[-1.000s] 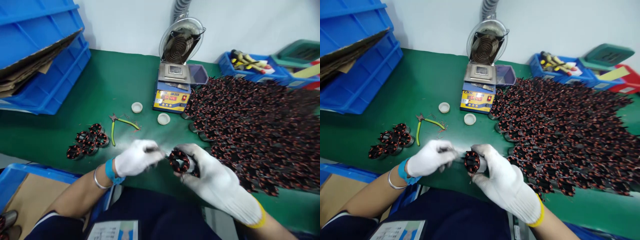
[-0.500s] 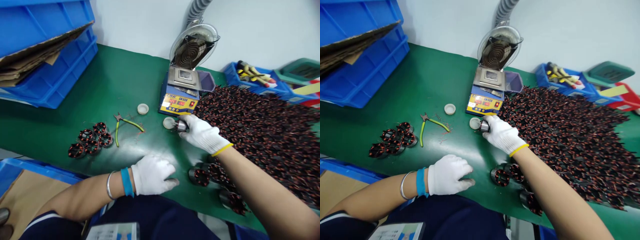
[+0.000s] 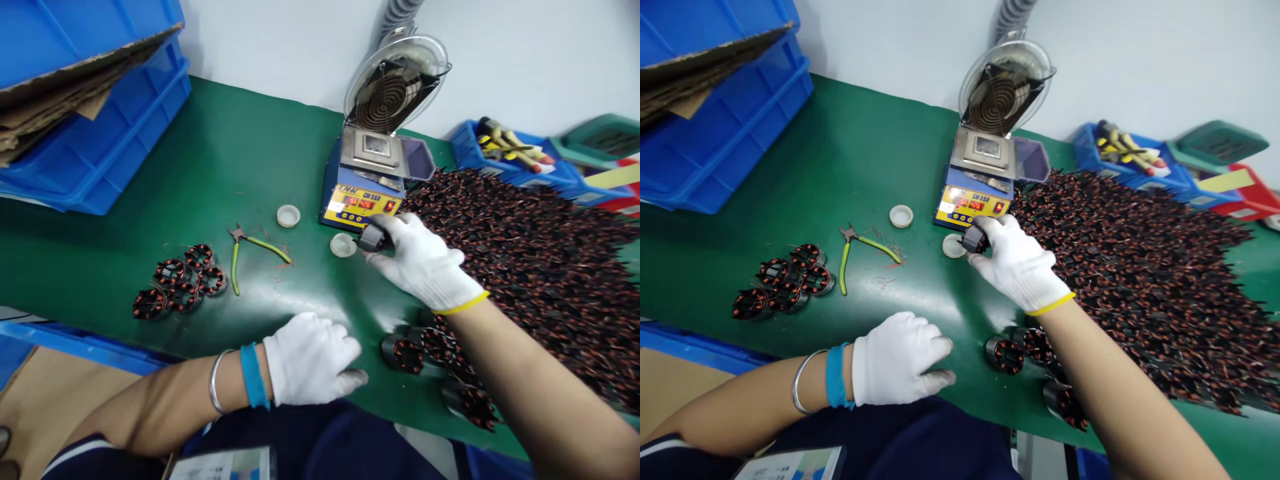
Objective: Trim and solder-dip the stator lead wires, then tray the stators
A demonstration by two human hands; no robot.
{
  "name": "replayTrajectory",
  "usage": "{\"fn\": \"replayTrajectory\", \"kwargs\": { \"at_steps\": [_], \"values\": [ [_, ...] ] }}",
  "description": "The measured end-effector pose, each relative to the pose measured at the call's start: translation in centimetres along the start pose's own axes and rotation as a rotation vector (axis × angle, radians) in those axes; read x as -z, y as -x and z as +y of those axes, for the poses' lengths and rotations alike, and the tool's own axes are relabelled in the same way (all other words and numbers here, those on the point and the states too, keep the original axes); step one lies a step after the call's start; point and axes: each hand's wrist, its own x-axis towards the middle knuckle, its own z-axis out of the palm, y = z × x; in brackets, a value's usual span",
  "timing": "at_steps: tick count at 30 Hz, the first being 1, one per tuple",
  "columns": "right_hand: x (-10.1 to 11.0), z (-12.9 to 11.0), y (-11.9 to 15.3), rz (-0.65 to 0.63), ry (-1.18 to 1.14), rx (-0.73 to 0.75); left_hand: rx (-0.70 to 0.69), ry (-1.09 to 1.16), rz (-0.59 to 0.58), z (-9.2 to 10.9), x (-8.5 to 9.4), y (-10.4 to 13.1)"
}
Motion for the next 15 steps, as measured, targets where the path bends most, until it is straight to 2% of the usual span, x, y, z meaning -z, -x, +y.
{"fn": "replayTrajectory", "kwargs": {
  "at_steps": [4, 9, 12, 15],
  "values": [
    [-0.3, -1.3, 0.3, -0.018, 0.266, 0.179, 0.006, -0.007, -0.023, 0.0, -0.1, 0.1],
    [-0.6, -2.0, 0.1, -0.096, 0.383, 0.161, 0.021, 0.003, -0.02, 0.0, 0.0, 0.2],
    [1.0, -1.3, -0.5, 0.011, 0.364, 0.167, 0.034, 0.013, -0.032, 0.2, 0.5, 0.3],
    [4.3, -0.4, -3.2, 0.19, 0.316, 0.101, 0.046, 0.013, -0.066, 0.3, 1.0, 0.3]
  ]
}}
